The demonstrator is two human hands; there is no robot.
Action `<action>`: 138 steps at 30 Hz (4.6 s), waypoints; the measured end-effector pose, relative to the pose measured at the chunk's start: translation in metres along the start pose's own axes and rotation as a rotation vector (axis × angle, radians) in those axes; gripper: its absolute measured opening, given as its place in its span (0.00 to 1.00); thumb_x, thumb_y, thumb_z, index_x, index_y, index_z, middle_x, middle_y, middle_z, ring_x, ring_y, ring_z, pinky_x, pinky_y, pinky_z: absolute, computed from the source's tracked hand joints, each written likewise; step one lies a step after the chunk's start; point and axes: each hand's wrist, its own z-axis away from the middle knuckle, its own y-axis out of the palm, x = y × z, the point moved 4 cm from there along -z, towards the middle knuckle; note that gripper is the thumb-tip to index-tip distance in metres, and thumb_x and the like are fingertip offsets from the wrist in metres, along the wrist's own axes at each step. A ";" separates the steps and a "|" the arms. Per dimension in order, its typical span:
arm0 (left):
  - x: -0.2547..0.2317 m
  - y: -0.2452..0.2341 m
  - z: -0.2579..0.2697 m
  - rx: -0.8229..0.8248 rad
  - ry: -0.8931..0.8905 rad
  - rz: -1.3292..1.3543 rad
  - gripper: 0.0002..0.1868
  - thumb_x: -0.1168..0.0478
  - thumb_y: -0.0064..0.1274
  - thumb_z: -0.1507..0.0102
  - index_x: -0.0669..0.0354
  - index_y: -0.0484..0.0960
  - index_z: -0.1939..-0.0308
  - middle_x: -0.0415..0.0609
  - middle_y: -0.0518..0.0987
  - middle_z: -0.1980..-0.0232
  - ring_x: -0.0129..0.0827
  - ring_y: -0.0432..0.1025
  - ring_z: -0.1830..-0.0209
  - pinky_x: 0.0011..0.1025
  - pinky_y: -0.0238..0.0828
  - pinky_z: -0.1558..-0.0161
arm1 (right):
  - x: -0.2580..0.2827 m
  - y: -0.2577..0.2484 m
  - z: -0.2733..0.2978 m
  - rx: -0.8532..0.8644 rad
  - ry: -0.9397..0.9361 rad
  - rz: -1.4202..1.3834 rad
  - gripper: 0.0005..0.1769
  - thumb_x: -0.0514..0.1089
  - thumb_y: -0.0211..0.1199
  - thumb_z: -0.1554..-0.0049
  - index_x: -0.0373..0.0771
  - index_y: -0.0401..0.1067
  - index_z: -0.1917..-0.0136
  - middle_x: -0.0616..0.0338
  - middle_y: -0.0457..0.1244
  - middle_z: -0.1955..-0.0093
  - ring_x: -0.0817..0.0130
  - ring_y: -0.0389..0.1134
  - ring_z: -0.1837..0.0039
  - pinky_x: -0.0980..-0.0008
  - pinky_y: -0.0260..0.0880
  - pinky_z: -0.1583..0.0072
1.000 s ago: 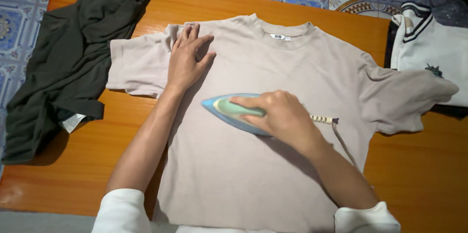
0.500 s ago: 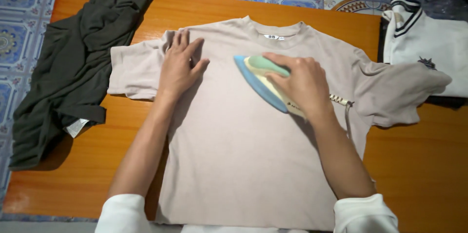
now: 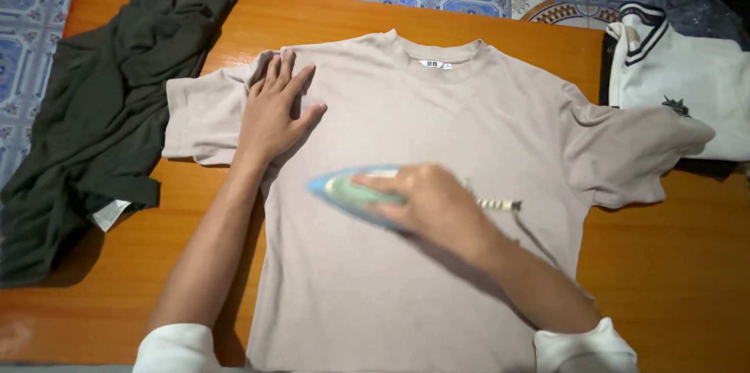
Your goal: Folding and ironing t-shirts on a wooden table.
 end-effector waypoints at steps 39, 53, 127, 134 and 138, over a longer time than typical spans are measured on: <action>0.004 0.003 0.001 -0.020 0.027 0.029 0.38 0.36 0.57 0.31 0.45 0.72 0.21 0.55 0.56 0.13 0.54 0.48 0.14 0.53 0.53 0.24 | 0.021 0.021 0.014 0.128 -0.111 0.085 0.24 0.51 0.73 0.46 0.65 0.83 0.36 0.50 0.76 0.57 0.43 0.78 0.55 0.45 0.80 0.52; 0.003 0.002 0.003 -0.024 0.005 0.056 0.37 0.37 0.57 0.31 0.45 0.72 0.21 0.53 0.56 0.12 0.54 0.48 0.13 0.53 0.51 0.24 | -0.059 -0.029 -0.019 -0.156 0.266 0.172 0.29 0.57 0.77 0.49 0.72 0.80 0.34 0.71 0.75 0.43 0.54 0.76 0.41 0.51 0.78 0.43; 0.018 0.000 0.006 -0.230 -0.024 -0.084 0.26 0.50 0.45 0.24 0.44 0.74 0.22 0.61 0.63 0.17 0.64 0.50 0.16 0.66 0.29 0.24 | -0.018 -0.015 -0.102 -0.298 0.160 0.117 0.29 0.41 0.79 0.52 0.52 0.83 0.36 0.58 0.76 0.48 0.65 0.70 0.66 0.59 0.74 0.55; 0.016 -0.003 0.006 -0.198 -0.042 -0.056 0.27 0.48 0.45 0.24 0.45 0.74 0.21 0.60 0.61 0.16 0.65 0.48 0.16 0.65 0.28 0.23 | 0.000 -0.007 -0.057 -0.153 0.067 0.097 0.29 0.42 0.78 0.53 0.54 0.84 0.37 0.52 0.74 0.64 0.61 0.60 0.75 0.60 0.66 0.64; 0.015 -0.006 0.005 -0.154 -0.047 -0.007 0.35 0.37 0.48 0.29 0.44 0.73 0.20 0.63 0.58 0.15 0.61 0.42 0.14 0.61 0.22 0.23 | -0.015 -0.009 -0.068 -0.266 0.030 0.188 0.32 0.42 0.82 0.55 0.56 0.84 0.36 0.57 0.76 0.58 0.69 0.64 0.73 0.64 0.70 0.63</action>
